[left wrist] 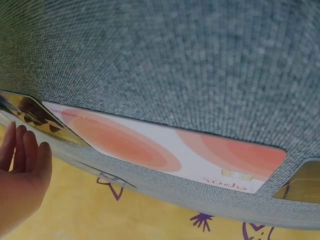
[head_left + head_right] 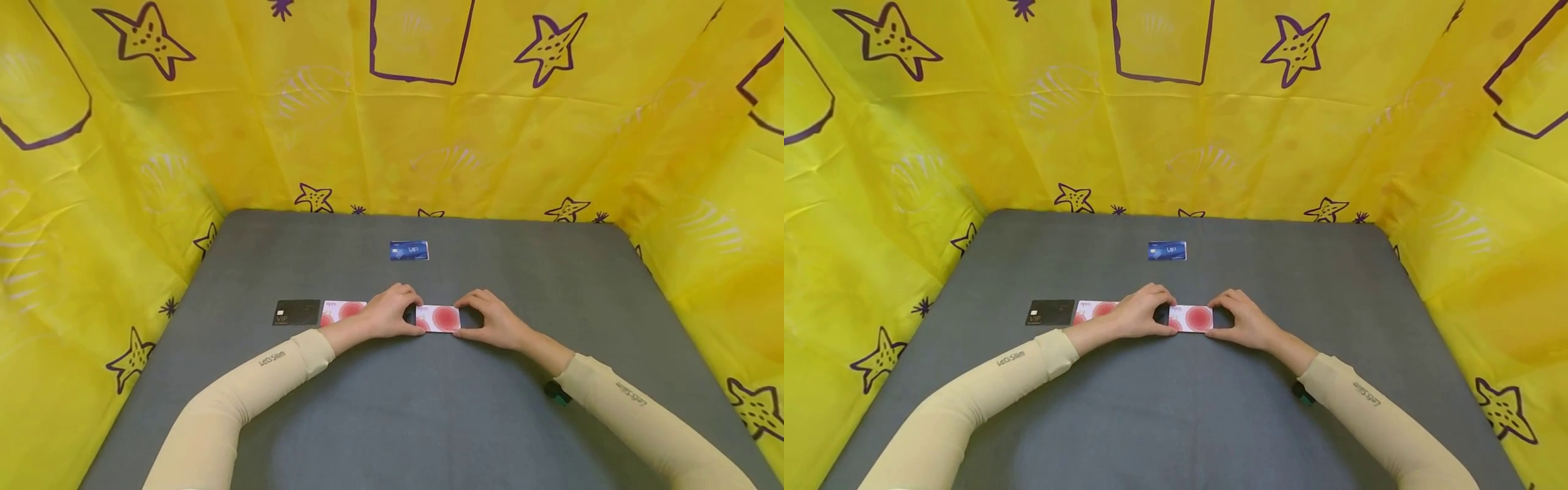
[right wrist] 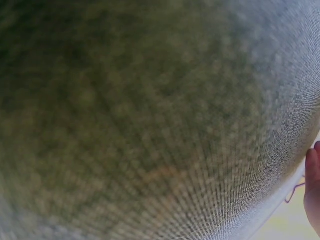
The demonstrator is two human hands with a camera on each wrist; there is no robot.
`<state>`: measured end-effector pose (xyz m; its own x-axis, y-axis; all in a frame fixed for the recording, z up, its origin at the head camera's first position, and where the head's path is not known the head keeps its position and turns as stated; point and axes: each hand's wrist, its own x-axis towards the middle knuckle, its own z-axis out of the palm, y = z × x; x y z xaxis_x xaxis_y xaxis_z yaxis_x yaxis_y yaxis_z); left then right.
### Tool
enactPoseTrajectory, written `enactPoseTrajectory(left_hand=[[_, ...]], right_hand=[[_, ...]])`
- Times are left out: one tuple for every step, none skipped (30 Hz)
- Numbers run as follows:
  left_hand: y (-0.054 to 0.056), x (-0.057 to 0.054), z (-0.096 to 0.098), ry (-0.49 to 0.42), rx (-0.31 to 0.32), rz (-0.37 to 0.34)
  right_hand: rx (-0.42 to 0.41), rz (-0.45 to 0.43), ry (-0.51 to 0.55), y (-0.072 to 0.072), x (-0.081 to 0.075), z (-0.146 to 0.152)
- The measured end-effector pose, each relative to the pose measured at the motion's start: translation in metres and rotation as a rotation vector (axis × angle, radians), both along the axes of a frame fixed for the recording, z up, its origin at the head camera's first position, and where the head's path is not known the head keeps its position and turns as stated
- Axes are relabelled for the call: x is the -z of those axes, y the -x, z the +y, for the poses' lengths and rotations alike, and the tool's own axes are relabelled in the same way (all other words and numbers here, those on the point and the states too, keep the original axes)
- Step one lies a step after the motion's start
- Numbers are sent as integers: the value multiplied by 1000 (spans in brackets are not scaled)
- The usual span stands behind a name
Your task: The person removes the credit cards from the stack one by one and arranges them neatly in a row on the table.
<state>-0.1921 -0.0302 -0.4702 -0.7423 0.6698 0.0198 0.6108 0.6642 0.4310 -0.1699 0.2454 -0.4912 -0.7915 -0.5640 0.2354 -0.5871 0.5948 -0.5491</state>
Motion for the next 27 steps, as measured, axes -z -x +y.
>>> enactPoseTrajectory(left_hand=[[0, 0, 0, 4, -1, -1], [0, 1, 0, 8, -1, -2], [0, 1, 0, 11, -1, -3], [0, 2, -1, 14, -3, -3], [0, 2, -1, 13, -5, -5], [0, 2, -1, 14, -7, -4], [0, 2, -1, 13, -11, -5], [0, 2, -1, 13, -12, -6], [0, 2, -1, 11, -14, -8], [0, 1, -1, 10, -16, -11], [0, 1, -2, 9, -18, -14], [0, 1, -2, 9, -20, -17], [0, 1, -2, 8, -21, -20], [1, 2, -2, 10, -24, -22], [1, 2, -2, 13, -26, -23], [1, 2, -3, 16, -27, -24], [1, 2, -3, 17, -28, -26], [2, 2, -3, 20, -30, -26], [2, 3, -3, 23, -29, -25], [3, 3, -3, 27, -30, -25], [3, 3, -3, 28, -28, -24], [3, 3, -3, 26, -26, -24], [3, 3, -3, 23, -24, -22], [3, 2, -4, 24, -21, -20], [3, 2, -4, 23, -18, -21], [3, 2, -4, 21, -16, -21], [3, 2, -5, 19, -13, -22]], right_hand=[[1, -7, -5, 0, 0, 0], [1, -14, -10, 0, 0, -1], [0, -18, -13, 0, 0, -1], [-1, -21, -14, -1, 0, -1], [-2, -22, -14, -1, 1, -2], [-1, -21, -16, 0, 1, -2], [0, -20, -17, 0, 1, -2], [1, -18, -16, 0, 1, -3], [3, -17, -15, 0, 1, -3], [5, -16, -15, 0, 1, -3], [7, -17, -17, 0, 2, -3], [8, -18, -17, 0, 2, -4], [11, -20, -17, 0, 2, -4], [12, -20, -17, 1, 2, -4], [13, -19, -15, 1, 2, -4], [13, -17, -14, 1, 3, -4], [14, -16, -12, 1, 3, -4], [13, -14, -11, 2, 3, -4], [15, -12, -11, 2, 4, -4], [14, -11, -10, 2, 4, -4], [14, -11, -10, 2, 4, -4], [14, -11, -12, 2, 4, -4], [14, -11, -14, 2, 4, -4], [14, -13, -15, 2, 3, -4], [13, -15, -16, 2, 3, -5], [11, -15, -16, 2, 3, -5], [10, -16, -17, 2, 2, -5]])
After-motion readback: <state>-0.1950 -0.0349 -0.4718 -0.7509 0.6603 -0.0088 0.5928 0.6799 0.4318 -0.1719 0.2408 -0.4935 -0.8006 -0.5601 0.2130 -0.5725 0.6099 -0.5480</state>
